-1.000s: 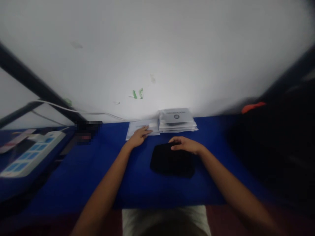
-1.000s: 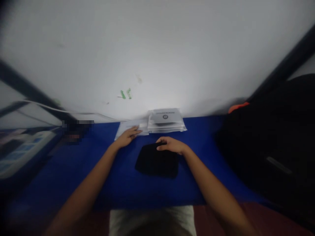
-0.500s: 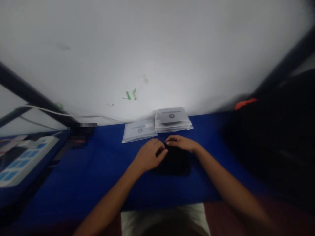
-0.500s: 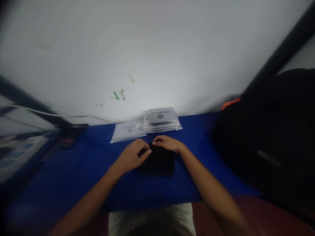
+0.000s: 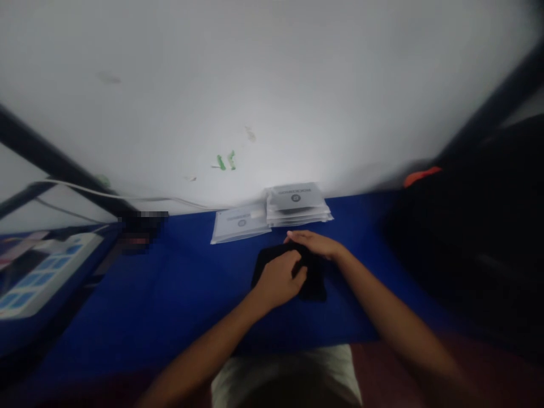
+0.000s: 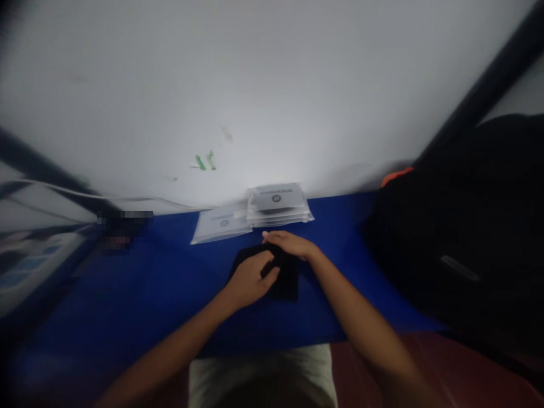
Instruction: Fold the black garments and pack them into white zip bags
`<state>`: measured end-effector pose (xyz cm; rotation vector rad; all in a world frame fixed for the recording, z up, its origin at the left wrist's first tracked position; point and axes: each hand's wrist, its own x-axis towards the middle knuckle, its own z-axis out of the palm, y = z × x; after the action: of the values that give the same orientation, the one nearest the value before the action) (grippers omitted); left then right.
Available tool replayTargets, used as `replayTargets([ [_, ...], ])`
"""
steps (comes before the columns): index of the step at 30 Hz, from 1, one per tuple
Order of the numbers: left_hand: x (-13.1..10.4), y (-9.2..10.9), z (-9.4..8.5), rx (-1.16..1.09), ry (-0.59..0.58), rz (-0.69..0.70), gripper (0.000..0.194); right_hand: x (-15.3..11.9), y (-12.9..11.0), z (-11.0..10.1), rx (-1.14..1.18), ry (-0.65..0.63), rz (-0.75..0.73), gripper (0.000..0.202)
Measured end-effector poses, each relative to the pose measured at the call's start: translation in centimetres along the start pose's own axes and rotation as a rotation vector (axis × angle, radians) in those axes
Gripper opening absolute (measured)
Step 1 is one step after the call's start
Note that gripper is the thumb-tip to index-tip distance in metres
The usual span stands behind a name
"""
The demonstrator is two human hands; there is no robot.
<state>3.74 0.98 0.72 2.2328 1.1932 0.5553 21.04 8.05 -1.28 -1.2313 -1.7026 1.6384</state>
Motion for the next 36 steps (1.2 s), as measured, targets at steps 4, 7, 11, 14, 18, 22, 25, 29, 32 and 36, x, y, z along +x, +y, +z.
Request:
replayTargets([
  [4, -0.8, -2.2, -2.1, -0.458, 0.093, -0.177, 0.024, -0.3, -0.4, -0.2, 0.023, -0.023, 0.117, 0.066],
  [7, -1.2, -3.3, -2.9, -0.629, 0.052, -0.225, 0.035, -0.7, -0.8, -0.4, 0.055, -0.089, 0.145, 0.064],
  [11, -0.9, -3.3, -2.5, -0.64, 0.058, -0.173, 0.037, -1.6, -1.5, -1.0, -0.112, -0.143, 0.139, 0.058],
  [14, -0.7, -3.2, -2.1, -0.731, 0.081, -0.207, 0.037, -2.2, -1.7, -1.4, -0.257, -0.194, 0.089, 0.066],
  [18, -1.5, -4.2, -3.4, -0.942, 0.241, -0.355, 0.034, -2.8, -0.9, -1.5, -0.462, -0.174, 0.034, 0.07],
  [22, -4.6, -7.1, -6.7, -1.106, 0.482, -0.42, 0.026, -4.1, 0.0, -2.3, -0.551, -0.136, 0.034, 0.048],
  [25, -7.7, -9.9, -8.7, -1.033, 0.567, -0.53, 0.025, -5.3, 0.4, -3.7, -0.555, -0.108, 0.05, 0.041],
  [29, -11.0, -12.3, -9.6, -0.701, 0.348, -0.674, 0.028, -6.5, 0.2, -4.7, -0.564, -0.131, 0.071, 0.039],
  [32, -11.6, -12.1, -9.4, -0.105, 0.311, -0.667, 0.028, -7.1, -0.4, -4.0, -0.595, -0.08, 0.072, 0.044],
  [36, -10.1, -9.3, -8.4, 0.345, 0.348, -0.264, 0.024, -8.4, -1.1, -1.6, -0.712, 0.022, -0.102, 0.051],
])
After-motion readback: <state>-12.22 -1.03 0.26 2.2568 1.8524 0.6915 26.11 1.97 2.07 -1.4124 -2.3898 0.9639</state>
